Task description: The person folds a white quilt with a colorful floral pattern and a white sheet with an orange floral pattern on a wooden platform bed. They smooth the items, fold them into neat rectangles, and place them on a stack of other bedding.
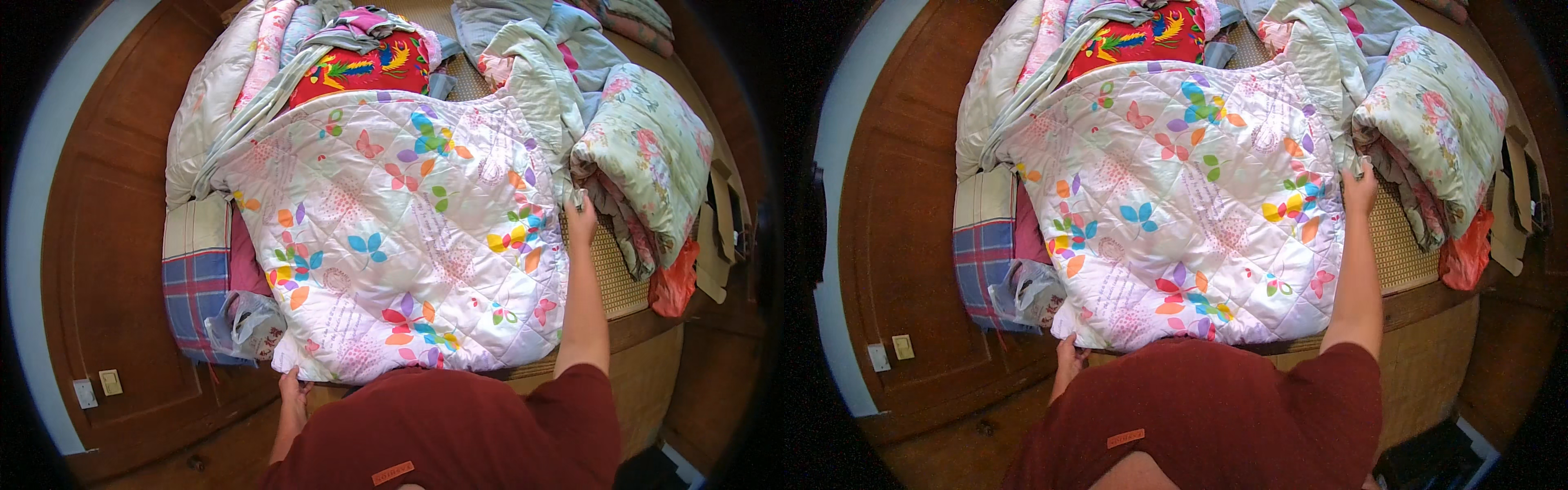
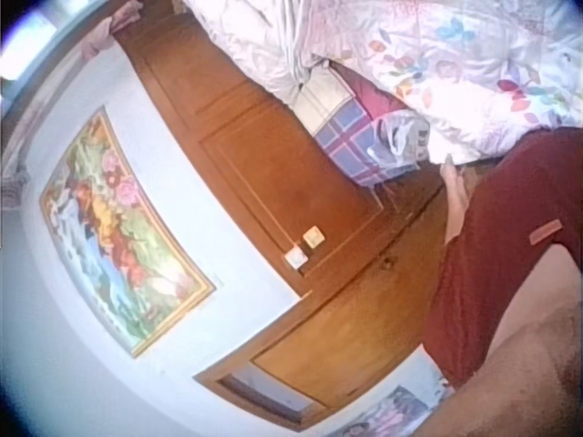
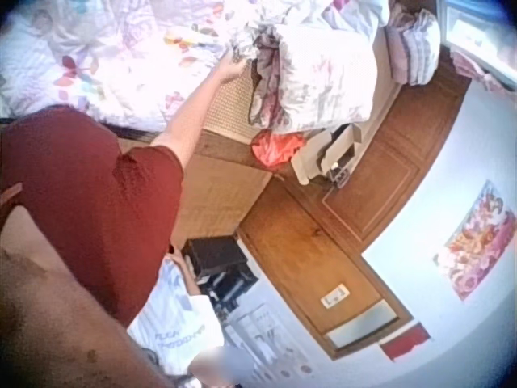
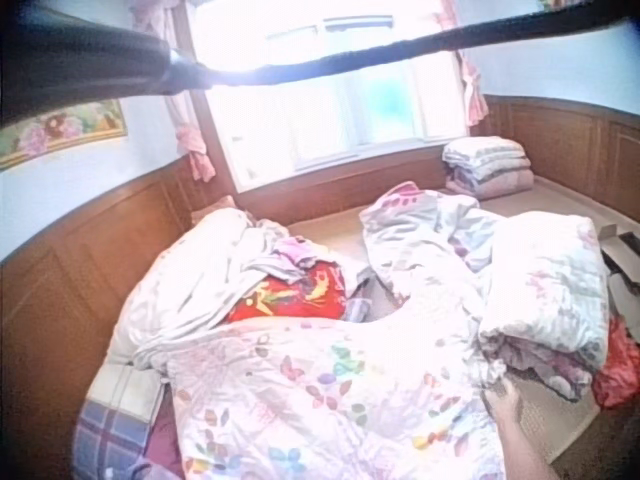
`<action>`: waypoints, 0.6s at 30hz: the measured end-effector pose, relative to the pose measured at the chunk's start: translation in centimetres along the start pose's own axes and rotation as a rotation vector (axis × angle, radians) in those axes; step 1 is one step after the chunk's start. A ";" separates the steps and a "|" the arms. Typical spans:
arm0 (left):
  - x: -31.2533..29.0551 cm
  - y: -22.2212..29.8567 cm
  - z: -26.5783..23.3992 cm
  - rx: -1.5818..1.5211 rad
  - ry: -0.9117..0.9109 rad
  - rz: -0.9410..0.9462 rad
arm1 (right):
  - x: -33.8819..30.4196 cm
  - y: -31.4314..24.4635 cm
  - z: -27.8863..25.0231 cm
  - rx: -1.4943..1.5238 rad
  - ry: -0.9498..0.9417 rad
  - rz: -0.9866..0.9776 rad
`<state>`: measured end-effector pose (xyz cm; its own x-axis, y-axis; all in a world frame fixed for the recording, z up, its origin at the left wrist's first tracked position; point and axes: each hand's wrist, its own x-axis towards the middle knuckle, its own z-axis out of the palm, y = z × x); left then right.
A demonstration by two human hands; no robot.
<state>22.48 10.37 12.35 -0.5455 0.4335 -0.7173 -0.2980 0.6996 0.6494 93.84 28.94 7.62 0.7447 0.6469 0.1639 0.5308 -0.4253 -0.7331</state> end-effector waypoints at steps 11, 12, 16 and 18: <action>3.9 0.4 0.6 -0.305 -0.102 -0.110 | -25.7 8.6 -13.3 0.180 0.166 0.798; 4.3 0.4 0.6 -0.361 -0.151 -0.127 | -27.3 7.7 -13.0 0.362 0.155 0.956; 3.3 2.4 1.4 -0.473 -0.271 -0.071 | -28.9 3.2 -11.7 0.802 -0.079 1.114; 1.3 4.3 1.7 -0.432 -0.287 -0.019 | -28.3 4.4 -9.6 0.807 0.026 1.059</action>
<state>21.82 14.89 13.76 -0.3178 0.6037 -0.7311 -0.6352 0.4368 0.6369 78.98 2.67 6.07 0.6591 0.2226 -0.7184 -0.6856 -0.2148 -0.6956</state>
